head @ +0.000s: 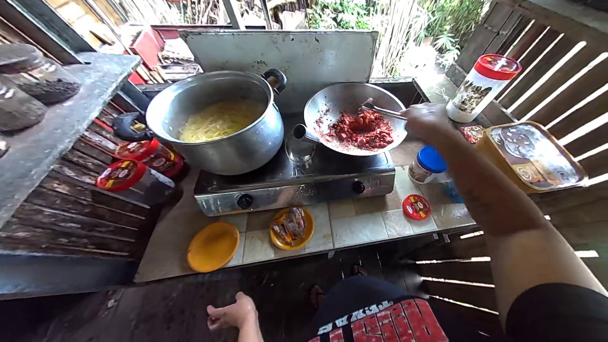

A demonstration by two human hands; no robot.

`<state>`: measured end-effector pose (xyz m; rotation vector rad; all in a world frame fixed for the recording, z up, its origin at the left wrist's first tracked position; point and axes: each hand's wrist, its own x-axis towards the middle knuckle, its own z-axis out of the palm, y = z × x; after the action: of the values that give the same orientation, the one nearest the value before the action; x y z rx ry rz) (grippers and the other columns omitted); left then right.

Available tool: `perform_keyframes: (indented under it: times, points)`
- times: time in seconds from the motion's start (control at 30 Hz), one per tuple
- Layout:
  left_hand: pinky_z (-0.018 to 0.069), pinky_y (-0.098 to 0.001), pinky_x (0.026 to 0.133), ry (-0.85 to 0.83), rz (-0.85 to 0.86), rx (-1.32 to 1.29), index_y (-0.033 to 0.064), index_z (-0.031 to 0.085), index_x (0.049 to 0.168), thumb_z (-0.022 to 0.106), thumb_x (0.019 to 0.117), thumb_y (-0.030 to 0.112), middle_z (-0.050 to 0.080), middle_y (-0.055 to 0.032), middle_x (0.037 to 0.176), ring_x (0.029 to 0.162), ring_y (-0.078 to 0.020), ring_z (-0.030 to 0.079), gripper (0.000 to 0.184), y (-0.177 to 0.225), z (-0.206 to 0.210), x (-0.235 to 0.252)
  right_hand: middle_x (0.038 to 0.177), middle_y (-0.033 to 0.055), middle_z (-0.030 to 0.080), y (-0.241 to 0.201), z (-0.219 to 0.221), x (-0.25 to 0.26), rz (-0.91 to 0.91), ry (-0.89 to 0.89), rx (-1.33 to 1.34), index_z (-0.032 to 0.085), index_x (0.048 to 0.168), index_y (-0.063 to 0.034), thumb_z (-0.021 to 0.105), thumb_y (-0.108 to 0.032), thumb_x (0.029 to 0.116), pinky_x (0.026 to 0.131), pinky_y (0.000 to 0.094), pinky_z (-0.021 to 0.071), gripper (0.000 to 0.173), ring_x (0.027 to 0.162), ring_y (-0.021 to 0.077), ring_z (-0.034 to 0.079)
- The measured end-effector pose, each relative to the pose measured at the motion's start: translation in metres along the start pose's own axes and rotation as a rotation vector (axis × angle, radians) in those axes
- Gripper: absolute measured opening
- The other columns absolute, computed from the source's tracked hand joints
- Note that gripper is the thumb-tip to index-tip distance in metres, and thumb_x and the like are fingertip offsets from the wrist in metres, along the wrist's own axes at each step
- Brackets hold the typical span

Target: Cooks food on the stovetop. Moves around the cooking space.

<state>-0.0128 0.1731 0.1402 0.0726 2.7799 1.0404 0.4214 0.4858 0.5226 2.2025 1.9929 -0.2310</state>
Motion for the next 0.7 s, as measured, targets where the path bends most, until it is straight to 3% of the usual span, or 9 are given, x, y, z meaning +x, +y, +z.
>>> perform_keyframes:
  times: [0.07, 0.13, 0.23, 0.3, 0.4, 0.47, 0.53, 0.6, 0.7]
  points:
    - [0.0404, -0.0489, 0.115, -0.007, -0.017, 0.026, 0.0021, 0.022, 0.162, 0.068, 0.0953, 0.016, 0.019, -0.0334, 0.163, 0.148, -0.0471, 0.031, 0.082, -0.008, 0.001, 0.0, 0.141, 0.0226, 0.061, 0.044, -0.018, -0.025, -0.032, -0.017, -0.006, 0.06, 0.145, -0.0147, 0.049, -0.018, 0.1071, 0.105, 0.0697, 0.0377, 0.04, 0.133, 0.0455, 0.054]
    - [0.0412, -0.0491, 0.115, -0.022, -0.045, 0.057, 0.0025, 0.022, 0.163, 0.067, 0.0955, 0.017, 0.019, -0.0328, 0.163, 0.148, -0.0462, 0.032, 0.082, -0.013, -0.005, -0.003, 0.124, 0.0218, 0.069, 0.121, 0.013, -0.023, -0.151, 0.219, -0.026, 0.067, 0.139, -0.027, 0.055, -0.025, 0.1055, 0.096, 0.0733, 0.0441, 0.035, 0.117, 0.0477, 0.063]
    - [0.0411, -0.0471, 0.115, -0.017, -0.069, 0.087, 0.0015, 0.02, 0.163, 0.067, 0.0956, 0.018, 0.02, -0.0319, 0.163, 0.148, -0.0437, 0.034, 0.084, -0.02, -0.01, -0.005, 0.114, 0.0237, 0.071, 0.166, 0.027, -0.051, -0.08, 0.167, 0.052, 0.069, 0.136, -0.0258, 0.064, -0.019, 0.1014, 0.082, 0.0768, 0.0468, 0.036, 0.102, 0.0497, 0.066]
    - [0.0404, -0.0475, 0.116, 0.0, -0.068, 0.084, 0.0001, 0.02, 0.162, 0.068, 0.0949, 0.017, 0.02, -0.0328, 0.163, 0.148, -0.044, 0.032, 0.084, -0.025, -0.012, -0.005, 0.115, 0.0248, 0.071, 0.154, 0.035, -0.06, -0.012, 0.095, 0.115, 0.069, 0.136, -0.0242, 0.063, -0.018, 0.1024, 0.086, 0.0755, 0.0463, 0.034, 0.105, 0.0496, 0.065]
    - [0.0405, -0.0502, 0.115, -0.011, -0.061, 0.1, 0.0006, 0.02, 0.162, 0.068, 0.0952, 0.018, 0.019, -0.0338, 0.163, 0.148, -0.0464, 0.032, 0.084, -0.022, -0.017, -0.008, 0.112, 0.0229, 0.072, 0.116, 0.062, -0.037, -0.099, 0.16, 0.174, 0.07, 0.135, -0.0212, 0.056, -0.018, 0.1039, 0.083, 0.0699, 0.0502, 0.034, 0.101, 0.0446, 0.068]
    - [0.0408, -0.0514, 0.115, -0.01, -0.059, 0.115, 0.0016, 0.021, 0.162, 0.069, 0.0953, 0.019, 0.019, -0.0338, 0.163, 0.148, -0.0478, 0.032, 0.085, -0.019, -0.017, -0.009, 0.133, 0.026, 0.064, 0.063, 0.037, -0.033, -0.034, -0.086, 0.314, 0.059, 0.147, -0.0159, 0.047, -0.014, 0.1092, 0.104, 0.0667, 0.0409, 0.04, 0.125, 0.0457, 0.059]
    - [0.0408, -0.0509, 0.115, -0.002, -0.052, 0.111, 0.0019, 0.021, 0.162, 0.069, 0.0951, 0.019, 0.019, -0.0334, 0.163, 0.148, -0.0476, 0.032, 0.084, -0.018, -0.013, -0.009, 0.131, 0.0277, 0.064, 0.035, 0.033, -0.025, -0.017, -0.087, 0.438, 0.058, 0.147, -0.0102, 0.047, -0.011, 0.1093, 0.104, 0.0636, 0.0413, 0.039, 0.122, 0.0451, 0.06]
    - [0.0405, -0.0504, 0.115, -0.001, -0.035, 0.107, 0.0018, 0.022, 0.162, 0.069, 0.0949, 0.018, 0.018, -0.0329, 0.164, 0.148, -0.0477, 0.031, 0.083, -0.017, -0.007, -0.01, 0.129, 0.0263, 0.065, 0.026, 0.04, -0.011, -0.025, -0.05, 0.501, 0.055, 0.149, -0.0092, 0.044, -0.007, 0.108, 0.101, 0.0604, 0.0431, 0.043, 0.116, 0.0422, 0.062]
    - [0.0423, -0.0514, 0.113, -0.017, 0.01, 0.137, 0.0043, 0.025, 0.162, 0.069, 0.0938, 0.016, 0.016, -0.032, 0.165, 0.147, -0.0489, 0.032, 0.082, -0.026, 0.005, -0.018, 0.142, 0.023, 0.06, 0.03, 0.068, 0.015, -0.088, -0.081, 0.429, 0.047, 0.155, -0.0125, 0.039, -0.007, 0.1075, 0.109, 0.0619, 0.0403, 0.049, 0.132, 0.0408, 0.056]
